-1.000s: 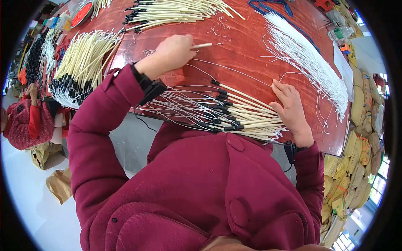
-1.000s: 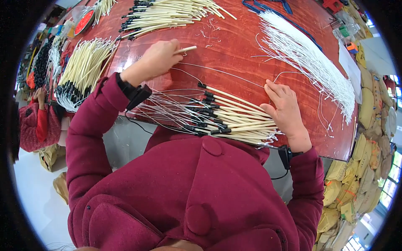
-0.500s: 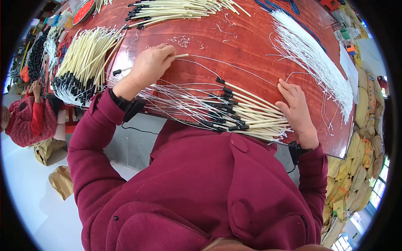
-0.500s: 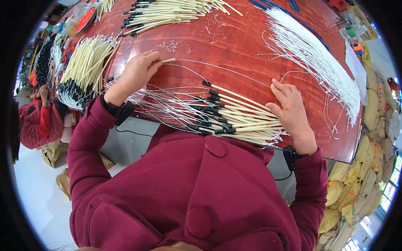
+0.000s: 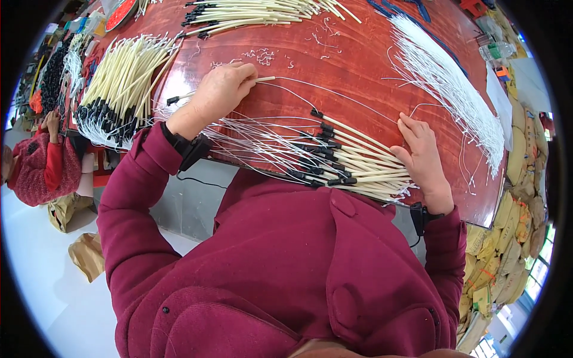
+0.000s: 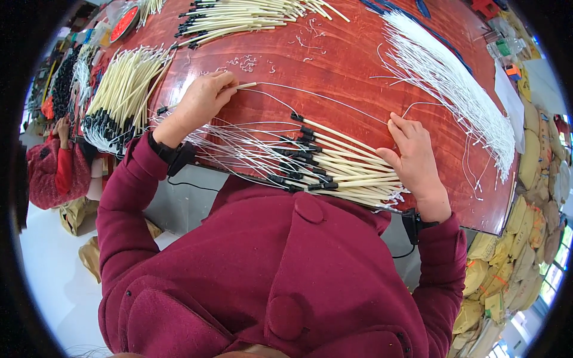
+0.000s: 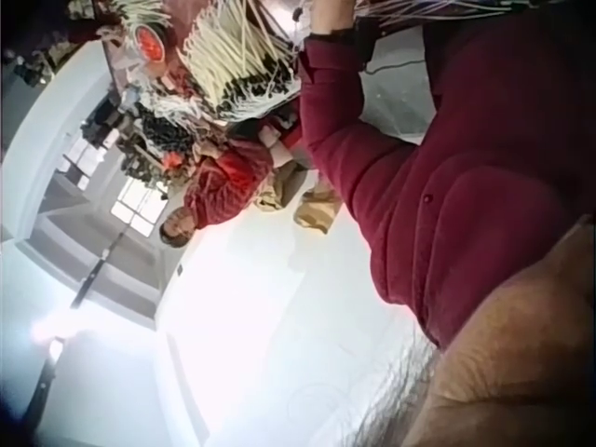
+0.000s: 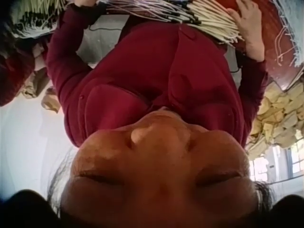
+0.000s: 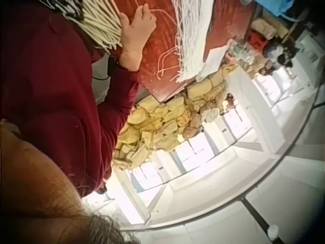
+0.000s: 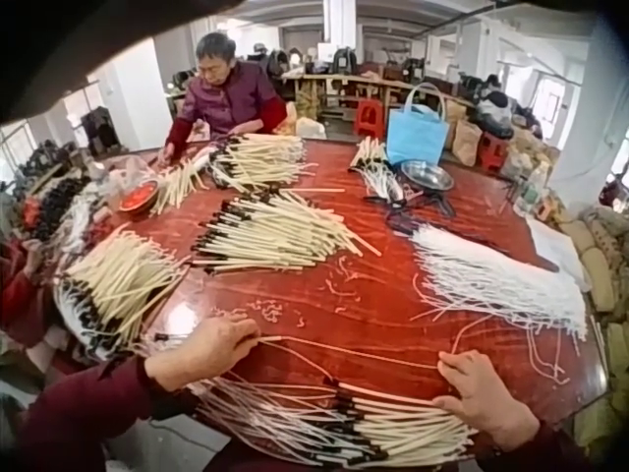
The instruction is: Arrange and align small bundles of thin sticks on a factory table.
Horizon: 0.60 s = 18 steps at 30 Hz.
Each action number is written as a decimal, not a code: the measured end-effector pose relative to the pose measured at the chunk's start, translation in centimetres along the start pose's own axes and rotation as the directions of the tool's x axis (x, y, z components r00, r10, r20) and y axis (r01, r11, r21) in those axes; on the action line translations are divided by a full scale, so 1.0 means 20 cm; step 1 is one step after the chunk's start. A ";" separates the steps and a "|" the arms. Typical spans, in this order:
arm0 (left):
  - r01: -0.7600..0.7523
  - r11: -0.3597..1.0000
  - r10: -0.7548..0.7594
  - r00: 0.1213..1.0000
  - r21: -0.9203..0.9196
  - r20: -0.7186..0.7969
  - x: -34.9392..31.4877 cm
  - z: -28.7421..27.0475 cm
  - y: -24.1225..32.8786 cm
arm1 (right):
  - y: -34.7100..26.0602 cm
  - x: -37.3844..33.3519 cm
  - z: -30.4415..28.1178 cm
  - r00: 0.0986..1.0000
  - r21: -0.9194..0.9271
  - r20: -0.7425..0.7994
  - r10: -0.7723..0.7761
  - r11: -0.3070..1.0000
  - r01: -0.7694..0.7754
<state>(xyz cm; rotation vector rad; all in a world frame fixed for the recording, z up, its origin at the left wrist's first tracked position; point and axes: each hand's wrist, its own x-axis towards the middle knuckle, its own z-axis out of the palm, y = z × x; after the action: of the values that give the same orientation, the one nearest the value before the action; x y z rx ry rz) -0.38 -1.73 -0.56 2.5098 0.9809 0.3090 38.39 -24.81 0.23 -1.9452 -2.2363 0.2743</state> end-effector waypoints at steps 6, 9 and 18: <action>-0.011 1.000 0.011 1.000 0.014 -0.014 0.03 0.01 0.01 | -0.01 0.00 0.01 1.000 -0.011 -0.020 0.001 1.000 -0.001; 0.006 1.000 -0.006 1.000 0.028 -0.016 0.03 0.01 0.00 | -0.02 0.01 0.00 1.000 -0.016 -0.011 0.001 1.000 -0.001; -0.001 1.000 0.001 1.000 0.008 -0.026 0.02 0.01 0.01 | -0.01 0.00 0.01 1.000 -0.027 -0.031 -0.003 1.000 0.002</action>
<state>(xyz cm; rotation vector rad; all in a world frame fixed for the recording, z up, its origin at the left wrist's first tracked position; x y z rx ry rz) 0.04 -1.62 -0.56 2.5192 0.9922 0.3393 38.09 -24.91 0.03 -1.9460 -2.2345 0.2133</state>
